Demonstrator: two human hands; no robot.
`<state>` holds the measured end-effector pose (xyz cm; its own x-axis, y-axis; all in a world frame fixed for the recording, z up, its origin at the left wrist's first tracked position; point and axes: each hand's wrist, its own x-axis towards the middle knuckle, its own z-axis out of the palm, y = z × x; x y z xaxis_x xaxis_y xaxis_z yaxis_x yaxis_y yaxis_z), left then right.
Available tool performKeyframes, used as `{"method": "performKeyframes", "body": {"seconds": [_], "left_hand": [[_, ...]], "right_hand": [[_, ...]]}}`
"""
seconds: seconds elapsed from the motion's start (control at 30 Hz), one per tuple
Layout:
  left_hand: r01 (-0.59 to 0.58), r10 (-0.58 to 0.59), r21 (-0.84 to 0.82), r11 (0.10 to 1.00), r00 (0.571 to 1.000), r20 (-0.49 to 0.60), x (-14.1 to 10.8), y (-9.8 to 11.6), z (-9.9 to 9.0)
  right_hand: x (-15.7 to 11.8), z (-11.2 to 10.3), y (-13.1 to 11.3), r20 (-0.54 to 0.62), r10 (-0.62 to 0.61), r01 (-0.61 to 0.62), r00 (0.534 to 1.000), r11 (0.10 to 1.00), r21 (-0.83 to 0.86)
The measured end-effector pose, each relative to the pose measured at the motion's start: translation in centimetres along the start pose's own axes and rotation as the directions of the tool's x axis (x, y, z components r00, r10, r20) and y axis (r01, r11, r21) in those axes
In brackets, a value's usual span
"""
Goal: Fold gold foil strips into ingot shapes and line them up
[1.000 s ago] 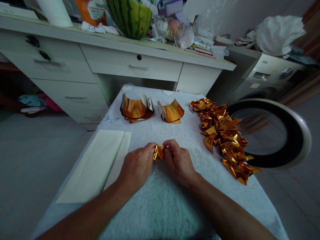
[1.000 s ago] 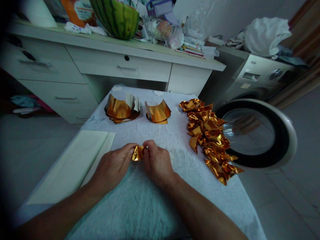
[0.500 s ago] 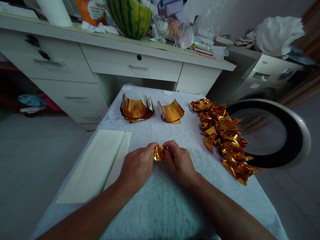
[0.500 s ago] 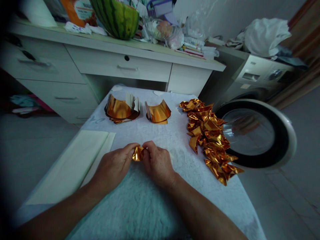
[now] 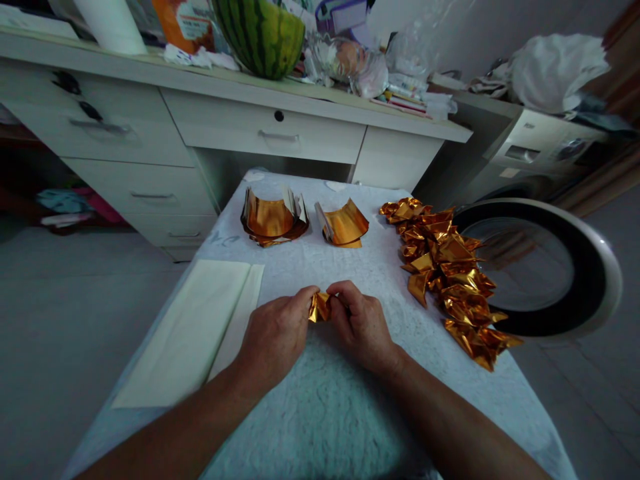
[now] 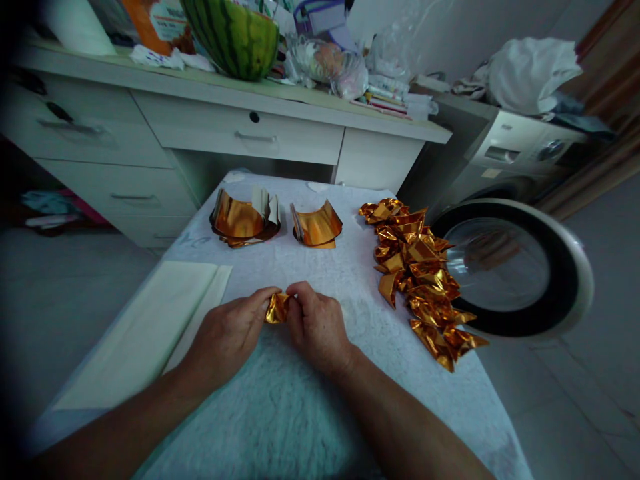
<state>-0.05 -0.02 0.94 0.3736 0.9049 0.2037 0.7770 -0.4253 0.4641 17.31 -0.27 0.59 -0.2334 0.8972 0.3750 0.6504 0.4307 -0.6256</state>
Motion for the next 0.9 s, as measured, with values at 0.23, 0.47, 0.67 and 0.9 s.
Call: {"method": "performKeyframes", "body": {"seconds": [0.23, 0.47, 0.67, 0.9], "left_hand": [[0.052, -0.052, -0.002, 0.999, 0.998, 0.032, 0.2, 0.3, -0.3], [0.210, -0.208, -0.023, 0.978, 0.977, 0.042, 0.7, 0.2, -0.7], [0.249, -0.247, -0.033, 0.968, 0.968, 0.042, 0.8, 0.2, -1.0], [0.200, -0.207, -0.261, 0.944, 0.978, -0.001, 0.6, 0.0, -1.4]], "right_hand": [[0.2, -0.1, -0.1, 0.026, 0.049, -0.050, 0.998, 0.998, 0.027], [0.6, -1.7, 0.2, 0.087, 0.048, -0.058, 0.995, 0.991, 0.121], [0.8, -2.0, 0.6, 0.124, -0.174, 0.151, 0.977, 0.973, 0.172], [0.9, -1.8, 1.1, 0.142, -0.151, 0.122, 0.978, 0.974, 0.191]]}}
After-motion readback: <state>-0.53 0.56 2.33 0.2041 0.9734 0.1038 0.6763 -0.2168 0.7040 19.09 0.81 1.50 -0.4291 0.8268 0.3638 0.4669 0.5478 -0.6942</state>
